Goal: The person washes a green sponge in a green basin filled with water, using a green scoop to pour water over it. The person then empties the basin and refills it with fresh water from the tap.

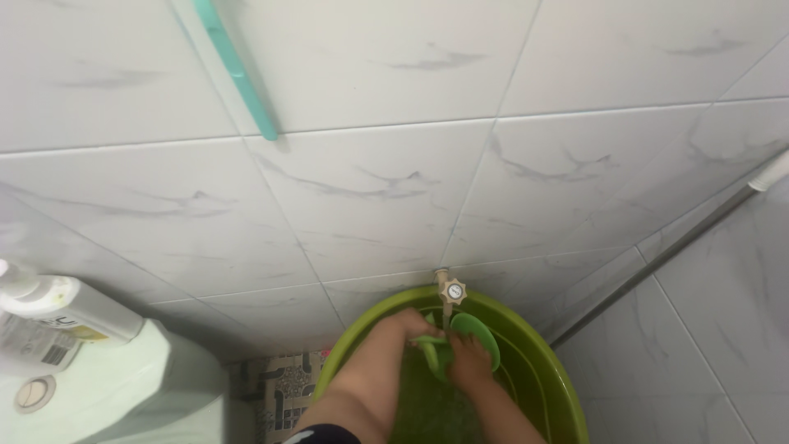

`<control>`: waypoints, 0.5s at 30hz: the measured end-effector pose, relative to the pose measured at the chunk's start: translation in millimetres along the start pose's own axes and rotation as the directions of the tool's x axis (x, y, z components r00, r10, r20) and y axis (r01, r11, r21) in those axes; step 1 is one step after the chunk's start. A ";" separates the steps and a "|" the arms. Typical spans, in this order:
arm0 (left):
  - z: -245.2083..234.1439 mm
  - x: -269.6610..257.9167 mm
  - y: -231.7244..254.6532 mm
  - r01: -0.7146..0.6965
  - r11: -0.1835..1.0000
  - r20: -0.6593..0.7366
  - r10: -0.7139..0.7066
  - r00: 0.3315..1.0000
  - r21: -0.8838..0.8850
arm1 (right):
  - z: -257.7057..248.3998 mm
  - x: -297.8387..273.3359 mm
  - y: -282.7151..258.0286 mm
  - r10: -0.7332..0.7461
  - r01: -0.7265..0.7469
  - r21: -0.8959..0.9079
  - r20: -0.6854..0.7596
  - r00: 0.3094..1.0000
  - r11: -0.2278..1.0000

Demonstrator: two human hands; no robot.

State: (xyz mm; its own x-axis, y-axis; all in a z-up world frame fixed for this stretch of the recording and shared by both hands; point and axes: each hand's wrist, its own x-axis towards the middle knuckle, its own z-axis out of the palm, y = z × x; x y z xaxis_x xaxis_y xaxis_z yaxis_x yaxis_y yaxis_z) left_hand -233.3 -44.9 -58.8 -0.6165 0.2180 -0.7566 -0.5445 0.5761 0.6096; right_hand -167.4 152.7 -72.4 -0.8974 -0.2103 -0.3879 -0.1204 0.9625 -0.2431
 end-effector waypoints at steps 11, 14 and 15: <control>-15.0 -7.2 -40.0 0.127 0.917 -0.182 -0.208 0.961 -0.378 | 6.2 93.3 -20.5 -0.027 0.004 0.089 0.258 0.966 0.996; -8.8 -11.6 -50.7 0.122 0.920 -0.252 -0.226 0.941 -0.372 | 14.4 113.8 -24.4 0.011 -0.097 0.323 0.259 0.966 0.941; -7.3 -11.6 -55.6 0.130 0.924 -0.252 -0.230 0.940 -0.359 | 18.5 116.8 -23.9 0.018 -0.145 0.446 0.276 0.961 0.883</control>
State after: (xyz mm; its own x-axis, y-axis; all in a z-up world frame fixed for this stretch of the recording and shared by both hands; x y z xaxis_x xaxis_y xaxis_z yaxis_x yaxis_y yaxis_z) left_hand -200.1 -85.2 -82.2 -0.5973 -0.1262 -0.7920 -0.7878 0.2775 0.5499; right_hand -261.5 101.9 -128.4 -0.7473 -0.2316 -0.6228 0.2131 0.8043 -0.5548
